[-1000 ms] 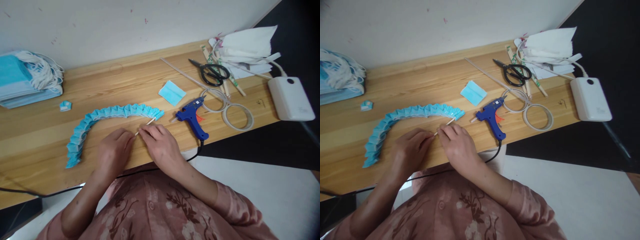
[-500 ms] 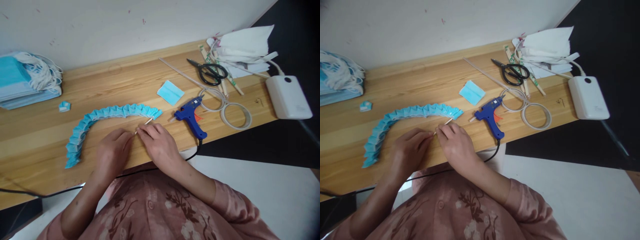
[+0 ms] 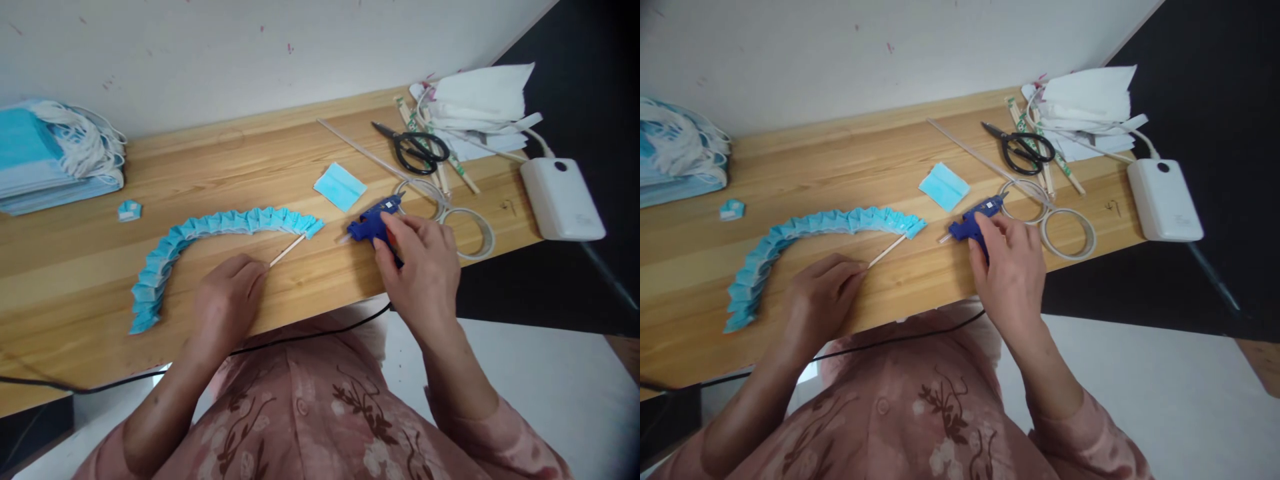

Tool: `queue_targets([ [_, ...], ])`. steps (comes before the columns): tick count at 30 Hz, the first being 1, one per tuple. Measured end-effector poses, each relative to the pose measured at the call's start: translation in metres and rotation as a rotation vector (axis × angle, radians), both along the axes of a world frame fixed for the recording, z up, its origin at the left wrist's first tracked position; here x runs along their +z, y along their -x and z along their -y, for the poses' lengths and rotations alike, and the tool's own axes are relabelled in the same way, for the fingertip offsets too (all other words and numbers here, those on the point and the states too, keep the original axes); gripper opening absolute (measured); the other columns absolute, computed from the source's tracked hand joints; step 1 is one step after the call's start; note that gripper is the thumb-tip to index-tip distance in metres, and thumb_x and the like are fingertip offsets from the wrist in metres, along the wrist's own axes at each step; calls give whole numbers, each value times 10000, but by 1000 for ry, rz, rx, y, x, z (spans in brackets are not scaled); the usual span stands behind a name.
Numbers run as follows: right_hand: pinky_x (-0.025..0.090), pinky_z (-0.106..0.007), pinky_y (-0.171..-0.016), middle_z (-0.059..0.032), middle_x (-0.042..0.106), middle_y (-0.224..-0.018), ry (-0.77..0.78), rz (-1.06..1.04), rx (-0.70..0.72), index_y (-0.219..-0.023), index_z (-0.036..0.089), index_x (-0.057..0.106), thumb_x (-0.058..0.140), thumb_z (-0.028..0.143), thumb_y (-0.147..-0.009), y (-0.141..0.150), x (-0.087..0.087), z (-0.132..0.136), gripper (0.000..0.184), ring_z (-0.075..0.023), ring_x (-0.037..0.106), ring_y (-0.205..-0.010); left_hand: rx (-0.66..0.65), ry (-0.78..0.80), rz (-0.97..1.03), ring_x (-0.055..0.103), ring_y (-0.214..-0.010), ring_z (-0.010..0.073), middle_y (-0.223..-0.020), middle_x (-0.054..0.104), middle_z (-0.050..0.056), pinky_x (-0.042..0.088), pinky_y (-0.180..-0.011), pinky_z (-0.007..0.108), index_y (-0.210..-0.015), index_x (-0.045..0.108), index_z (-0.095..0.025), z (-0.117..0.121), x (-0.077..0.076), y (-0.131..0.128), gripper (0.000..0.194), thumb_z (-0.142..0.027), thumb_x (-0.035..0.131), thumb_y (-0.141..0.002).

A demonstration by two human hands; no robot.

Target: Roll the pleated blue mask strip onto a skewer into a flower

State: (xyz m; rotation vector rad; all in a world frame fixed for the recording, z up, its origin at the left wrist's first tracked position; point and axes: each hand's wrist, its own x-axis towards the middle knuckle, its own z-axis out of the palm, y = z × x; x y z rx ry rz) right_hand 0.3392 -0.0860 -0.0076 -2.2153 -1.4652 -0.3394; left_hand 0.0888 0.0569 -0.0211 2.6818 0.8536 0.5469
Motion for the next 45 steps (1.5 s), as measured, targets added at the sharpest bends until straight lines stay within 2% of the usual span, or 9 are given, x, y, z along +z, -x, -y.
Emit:
queue_targets([
  [7,511,-531,-968,-197,674,-1184,124,-22,-103,-1405,135,640,607,383,-973,-4,-19,-6,499,-359,584,-1100,10,-21,-1,704,-843,194,-931,750,47,519,-724,305,-906,711,-205,1,-1,-1,279,-242,488,-1068],
  [12,519,-534,-962,-163,699,-1106,111,-51,-130,-1405,172,624,606,343,-940,-11,-17,-3,496,-343,620,-1064,4,-5,26,697,-857,207,-934,750,56,506,-730,317,-901,708,-192,1,-5,0,284,-246,490,-1075],
  [17,551,-396,-688,-116,699,-1096,-308,-523,-134,-1387,229,625,690,337,-818,-13,21,15,583,-262,664,-902,-13,-13,42,678,-824,196,-919,743,55,477,-704,310,-859,714,-195,0,-8,0,359,-282,456,-1094],
  [21,340,-262,-412,-113,676,-941,-623,-1130,-27,-1016,223,720,684,427,-752,-11,49,13,335,-248,657,-823,-3,16,31,660,-808,189,-906,733,56,462,-693,307,-844,720,-199,1,-7,0,409,-300,422,-1104],
  [24,281,-261,-368,-140,689,-950,-439,-1336,53,-906,232,700,740,460,-748,-7,50,0,280,-239,640,-806,-3,32,25,650,-806,197,-905,724,67,456,-696,314,-868,723,-190,2,-6,0,381,-260,424,-1093],
  [26,342,-273,-398,-133,719,-946,-260,-1326,44,-920,229,708,777,416,-791,-4,47,-9,237,-192,605,-713,-17,51,25,650,-822,208,-916,721,76,462,-710,324,-888,722,-185,3,-5,1,358,-236,426,-1084],
  [31,558,-328,-634,-61,763,-921,-17,-1213,91,-1394,217,604,762,372,-878,-3,44,-19,562,-202,691,-812,-17,74,45,659,-865,216,-912,720,73,483,-738,331,-874,709,-192,4,-5,1,362,-233,417,-1085],
  [39,412,-293,-422,7,725,-729,87,-1168,107,-1540,274,509,662,511,-933,-6,40,-26,669,-143,525,-460,-13,96,39,664,-855,210,-941,736,68,484,-722,330,-862,700,-190,5,-3,1,362,-245,422,-1088],
  [45,471,-338,-507,4,693,-657,158,-1027,177,-1540,230,515,636,478,-955,-8,38,-37,647,-207,658,-591,-5,120,48,672,-850,202,-946,741,63,497,-733,332,-858,700,-194,5,0,0,362,-235,425,-1089],
])
